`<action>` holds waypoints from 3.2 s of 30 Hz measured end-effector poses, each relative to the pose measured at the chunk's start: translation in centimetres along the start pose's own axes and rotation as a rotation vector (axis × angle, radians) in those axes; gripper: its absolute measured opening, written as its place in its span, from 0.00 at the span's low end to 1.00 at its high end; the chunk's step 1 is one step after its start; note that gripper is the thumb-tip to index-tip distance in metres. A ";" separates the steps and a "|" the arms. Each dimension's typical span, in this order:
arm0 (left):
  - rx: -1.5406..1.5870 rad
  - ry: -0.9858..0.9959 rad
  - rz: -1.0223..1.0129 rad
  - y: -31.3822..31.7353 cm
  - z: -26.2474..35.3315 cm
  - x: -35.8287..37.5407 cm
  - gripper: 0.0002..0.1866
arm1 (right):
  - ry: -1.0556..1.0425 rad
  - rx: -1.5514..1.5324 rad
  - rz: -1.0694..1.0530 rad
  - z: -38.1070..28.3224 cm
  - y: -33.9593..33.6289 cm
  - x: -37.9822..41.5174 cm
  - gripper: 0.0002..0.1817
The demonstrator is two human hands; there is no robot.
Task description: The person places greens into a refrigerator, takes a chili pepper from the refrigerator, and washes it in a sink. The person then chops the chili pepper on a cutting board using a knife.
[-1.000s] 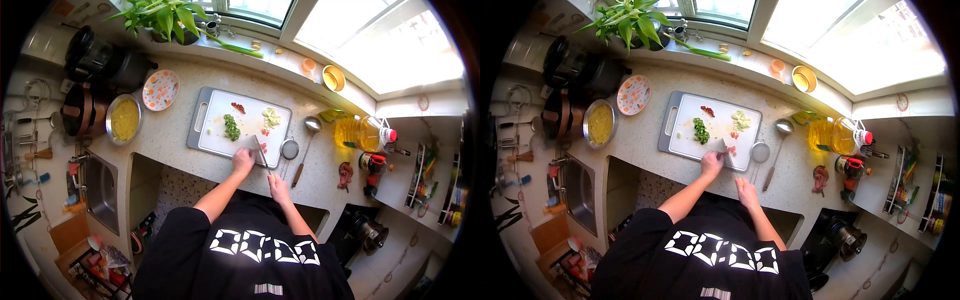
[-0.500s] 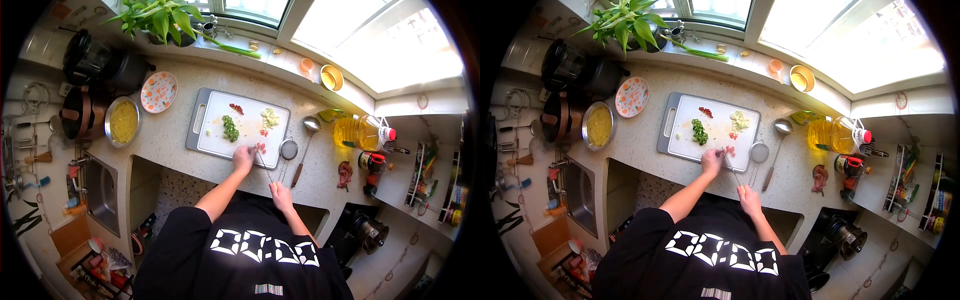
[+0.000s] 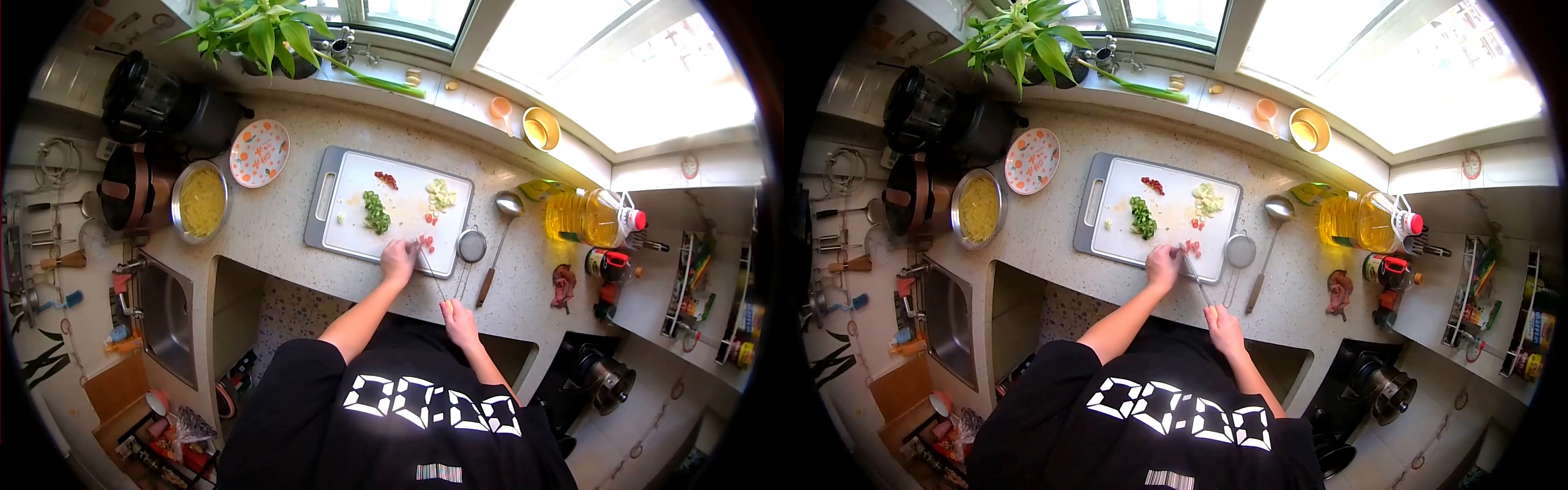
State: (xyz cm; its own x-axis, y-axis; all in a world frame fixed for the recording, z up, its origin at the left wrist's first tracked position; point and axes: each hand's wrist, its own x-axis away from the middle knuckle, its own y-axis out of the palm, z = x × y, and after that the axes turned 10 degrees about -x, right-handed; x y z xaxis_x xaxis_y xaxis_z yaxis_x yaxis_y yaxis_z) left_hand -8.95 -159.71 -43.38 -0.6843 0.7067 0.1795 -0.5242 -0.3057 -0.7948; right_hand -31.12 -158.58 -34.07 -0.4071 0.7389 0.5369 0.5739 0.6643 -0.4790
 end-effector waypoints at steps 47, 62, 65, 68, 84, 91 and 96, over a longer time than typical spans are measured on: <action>0.002 -0.030 0.029 0.3 -0.7 0.8 0.07 | -0.024 -0.055 -0.046 -1.0 -1.2 -0.9 0.25; 0.011 0.004 0.048 0.4 -0.5 0.6 0.08 | 0.030 0.068 -0.077 0.1 -0.6 -0.2 0.26; -0.017 0.013 0.033 0.5 -0.6 0.5 0.09 | 0.063 0.100 -0.074 0.0 -0.4 -0.4 0.26; -0.015 0.014 0.030 0.5 -0.7 0.5 0.10 | 0.069 0.137 -0.057 -0.1 0.0 -0.5 0.26; -0.025 0.054 0.017 0.8 -0.9 1.8 0.06 | 0.057 0.110 -0.041 0.1 0.7 -1.4 0.26; 0.005 0.047 0.052 -0.2 -1.1 1.2 0.06 | 0.041 0.065 -0.048 0.7 1.0 -2.2 0.28; 0.012 0.019 0.122 -0.2 -1.8 0.2 0.05 | -0.022 -0.051 -0.074 0.6 0.3 -2.4 0.26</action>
State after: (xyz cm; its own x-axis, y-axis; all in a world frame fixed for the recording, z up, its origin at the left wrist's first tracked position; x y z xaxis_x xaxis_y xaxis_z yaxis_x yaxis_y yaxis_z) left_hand -8.05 -158.40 -44.27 -0.7337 0.6758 0.0710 -0.4440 -0.3977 -0.8030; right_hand -30.39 -160.07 -35.87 -0.4647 0.6910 0.5538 0.5773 0.7106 -0.4022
